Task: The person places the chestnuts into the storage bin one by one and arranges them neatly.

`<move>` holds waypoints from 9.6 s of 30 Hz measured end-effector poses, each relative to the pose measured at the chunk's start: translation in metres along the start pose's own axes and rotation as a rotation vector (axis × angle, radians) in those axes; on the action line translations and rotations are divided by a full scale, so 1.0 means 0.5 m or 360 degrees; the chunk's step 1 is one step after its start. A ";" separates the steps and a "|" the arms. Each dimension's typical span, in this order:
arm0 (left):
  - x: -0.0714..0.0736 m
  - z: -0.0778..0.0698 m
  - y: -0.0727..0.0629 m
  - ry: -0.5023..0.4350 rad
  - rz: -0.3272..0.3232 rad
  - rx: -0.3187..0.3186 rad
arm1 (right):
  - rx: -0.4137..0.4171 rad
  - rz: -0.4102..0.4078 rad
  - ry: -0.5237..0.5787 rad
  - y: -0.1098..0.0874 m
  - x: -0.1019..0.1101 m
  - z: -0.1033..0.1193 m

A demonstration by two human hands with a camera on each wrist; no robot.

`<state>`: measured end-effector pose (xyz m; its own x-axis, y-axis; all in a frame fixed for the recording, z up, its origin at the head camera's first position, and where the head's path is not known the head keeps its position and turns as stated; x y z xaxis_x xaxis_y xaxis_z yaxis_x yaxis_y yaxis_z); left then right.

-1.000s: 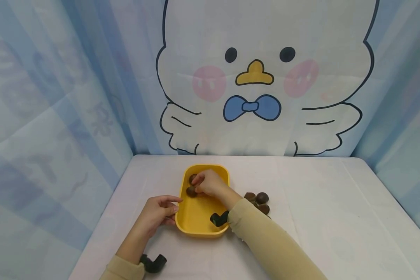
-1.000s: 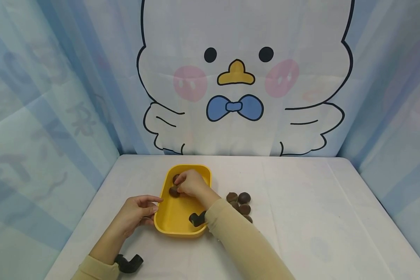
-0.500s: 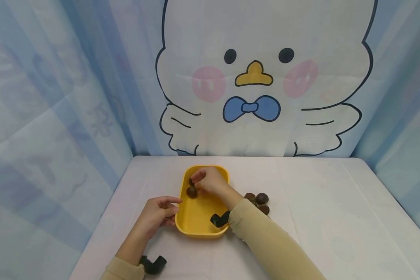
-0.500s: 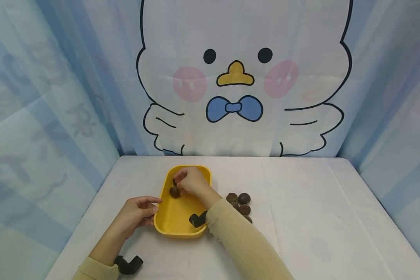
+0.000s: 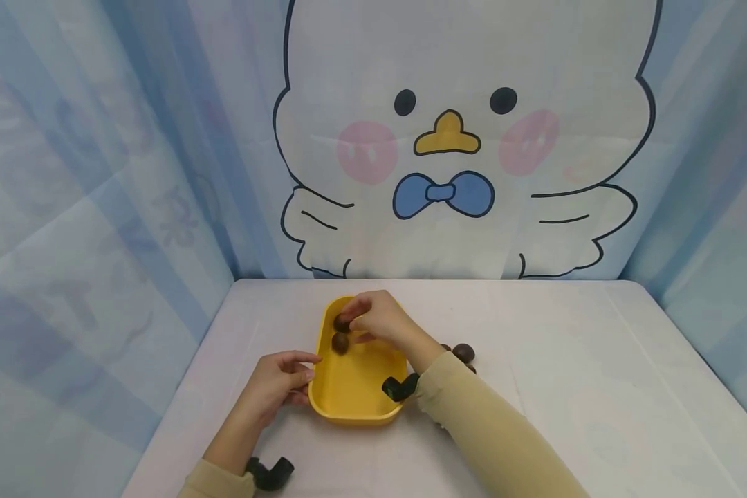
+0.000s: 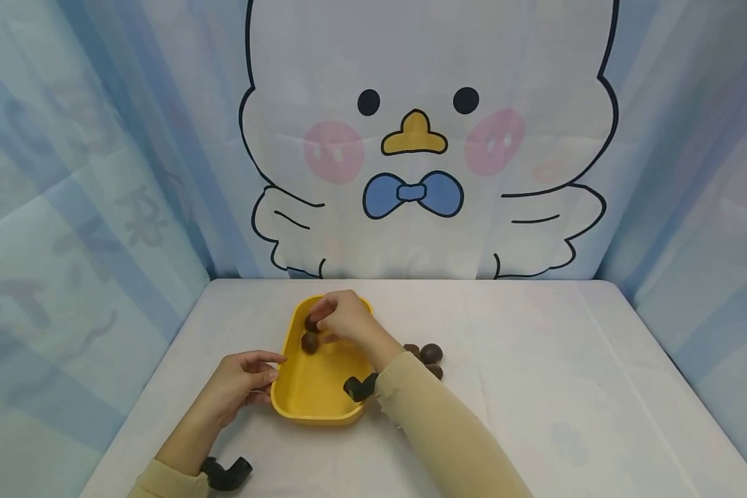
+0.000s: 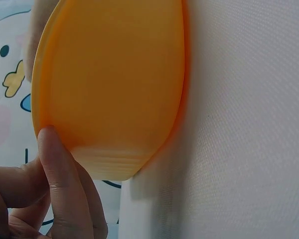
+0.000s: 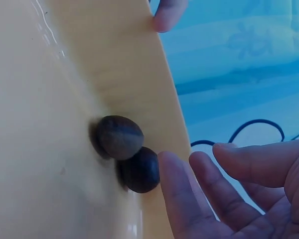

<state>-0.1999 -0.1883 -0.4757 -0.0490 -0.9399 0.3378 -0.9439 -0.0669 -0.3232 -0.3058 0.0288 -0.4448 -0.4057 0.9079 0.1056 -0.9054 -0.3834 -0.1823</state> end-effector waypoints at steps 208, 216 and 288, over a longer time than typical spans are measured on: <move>0.001 0.003 0.002 0.0004 0.0000 -0.0004 | 0.0167 -0.0012 -0.0480 -0.097 0.116 0.004; 0.001 0.002 0.002 0.0012 0.0000 -0.0007 | 0.0180 0.0049 -0.0485 -0.071 0.087 0.013; 0.004 0.004 0.003 -0.0020 0.0043 0.0008 | -0.0130 0.0079 -0.0636 0.006 -0.061 -0.038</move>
<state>-0.2009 -0.1907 -0.4773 -0.0703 -0.9455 0.3178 -0.9406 -0.0433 -0.3368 -0.2938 0.0032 -0.4673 -0.4801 0.7451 0.4630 -0.8770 -0.3959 -0.2723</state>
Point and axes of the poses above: each hand's wrist, its own y-axis towards the middle knuckle, its own x-axis out of the back of the hand, z = x × y, the point moved 1 cm from there along y, towards the middle knuckle, and after that the axes turned 8 degrees about y, right-handed, at the moved point
